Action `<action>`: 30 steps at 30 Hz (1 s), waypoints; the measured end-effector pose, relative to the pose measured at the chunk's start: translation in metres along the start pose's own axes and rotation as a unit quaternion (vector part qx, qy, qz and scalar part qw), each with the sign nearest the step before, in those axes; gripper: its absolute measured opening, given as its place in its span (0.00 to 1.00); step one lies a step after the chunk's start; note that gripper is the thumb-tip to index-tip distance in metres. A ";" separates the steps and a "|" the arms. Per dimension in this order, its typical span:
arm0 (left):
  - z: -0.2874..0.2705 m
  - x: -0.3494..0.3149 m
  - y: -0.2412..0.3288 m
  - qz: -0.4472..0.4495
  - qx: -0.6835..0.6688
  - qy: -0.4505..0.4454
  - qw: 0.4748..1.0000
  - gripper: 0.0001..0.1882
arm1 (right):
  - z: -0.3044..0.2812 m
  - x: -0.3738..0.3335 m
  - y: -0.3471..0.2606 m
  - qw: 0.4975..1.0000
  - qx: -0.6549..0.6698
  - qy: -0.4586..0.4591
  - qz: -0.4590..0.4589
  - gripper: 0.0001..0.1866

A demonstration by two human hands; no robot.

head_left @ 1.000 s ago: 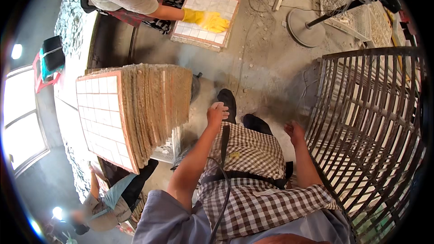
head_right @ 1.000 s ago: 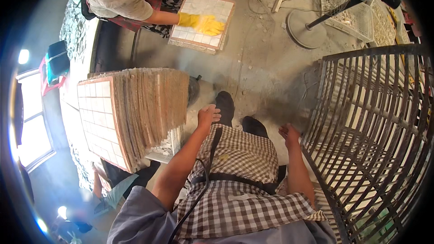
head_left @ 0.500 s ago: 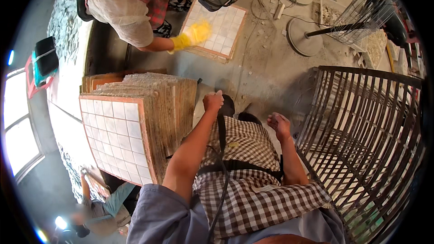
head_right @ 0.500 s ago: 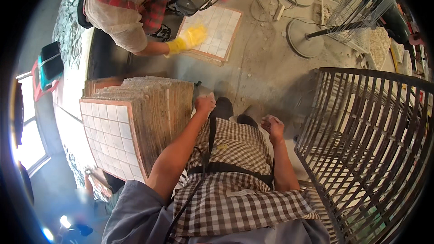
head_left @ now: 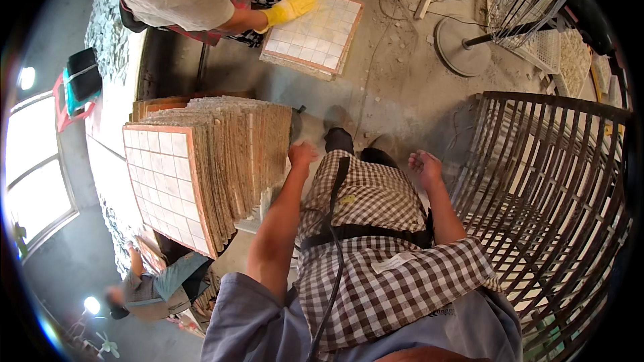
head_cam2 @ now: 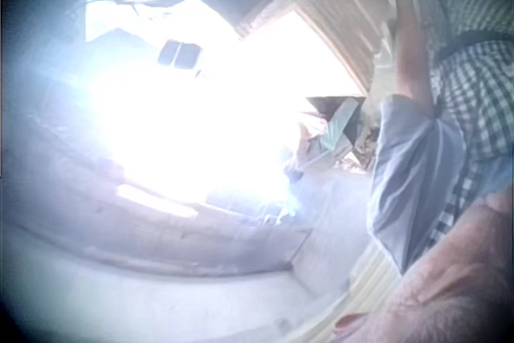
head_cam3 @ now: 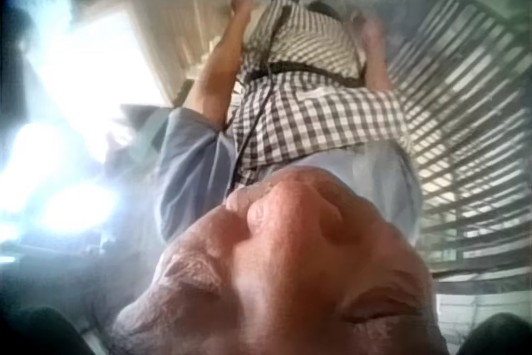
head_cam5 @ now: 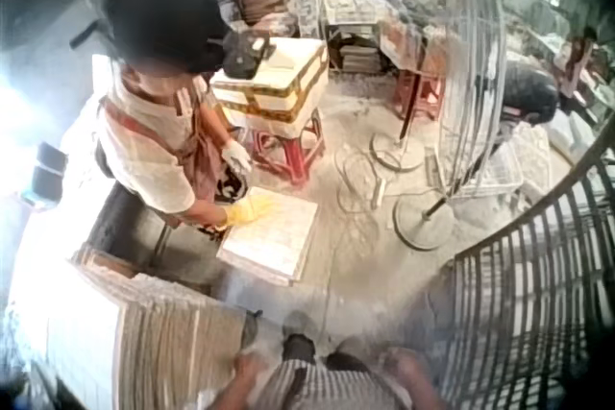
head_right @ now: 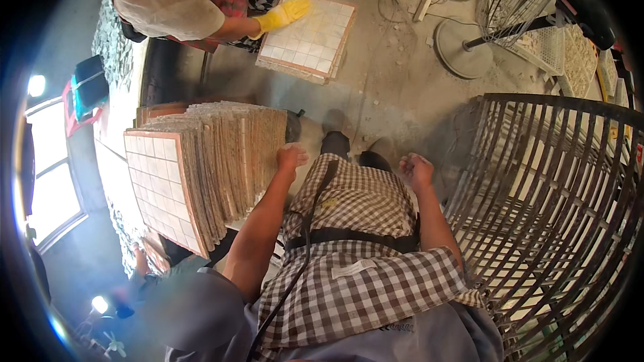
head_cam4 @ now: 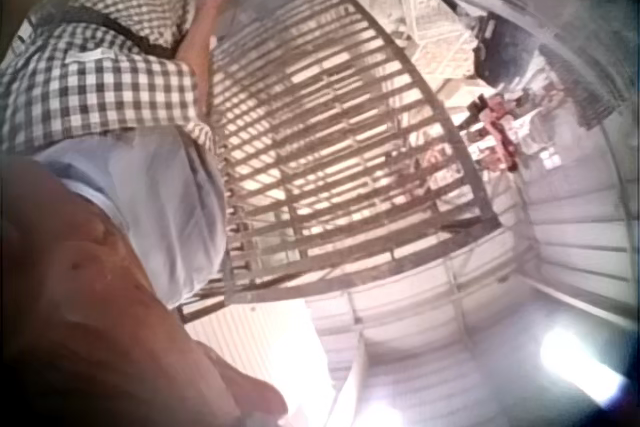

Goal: The person repeatedly picks up rectangular frames from a stack on the floor and places them onto a metal drying rack. The person handles the frames one at a time, lifting them from a pile and arranging them on the rack's shelves.

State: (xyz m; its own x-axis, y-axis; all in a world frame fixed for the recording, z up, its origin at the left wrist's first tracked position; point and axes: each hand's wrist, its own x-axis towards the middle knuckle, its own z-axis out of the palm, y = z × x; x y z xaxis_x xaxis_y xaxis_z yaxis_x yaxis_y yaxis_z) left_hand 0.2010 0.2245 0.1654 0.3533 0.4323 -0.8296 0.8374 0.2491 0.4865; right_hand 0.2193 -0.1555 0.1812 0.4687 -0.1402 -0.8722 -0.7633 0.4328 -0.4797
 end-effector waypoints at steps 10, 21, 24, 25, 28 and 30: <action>-0.018 0.096 0.045 0.142 0.035 0.026 0.989 0.11 | 0.096 0.042 -0.007 0.992 -0.105 -0.069 0.002 0.11; -0.023 0.248 0.137 0.278 0.283 0.140 0.907 0.22 | 0.252 0.166 0.043 0.968 -0.231 -0.068 -0.066 0.26; -0.027 0.280 0.175 0.269 0.282 0.156 0.908 0.26 | 0.295 0.189 0.040 0.973 -0.205 -0.044 -0.100 0.29; -0.028 0.283 0.191 0.260 0.283 0.160 0.909 0.27 | 0.308 0.194 0.042 0.975 -0.192 -0.036 -0.110 0.30; 0.003 0.312 0.225 0.264 0.297 0.146 0.906 0.28 | 0.319 0.226 0.043 0.972 -0.168 -0.013 -0.163 0.32; 0.010 0.329 0.228 0.260 0.298 0.139 0.908 0.28 | 0.332 0.224 0.040 0.980 -0.146 -0.013 -0.136 0.32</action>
State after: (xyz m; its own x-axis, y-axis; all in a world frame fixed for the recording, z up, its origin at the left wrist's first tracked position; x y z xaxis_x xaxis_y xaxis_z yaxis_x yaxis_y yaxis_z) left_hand 0.5127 0.4147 0.0005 0.7165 0.5800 -0.3876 0.6932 -0.5298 0.4886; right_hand 0.4414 0.1263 -0.0016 0.6810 -0.1913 -0.7068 -0.7009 0.1089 -0.7049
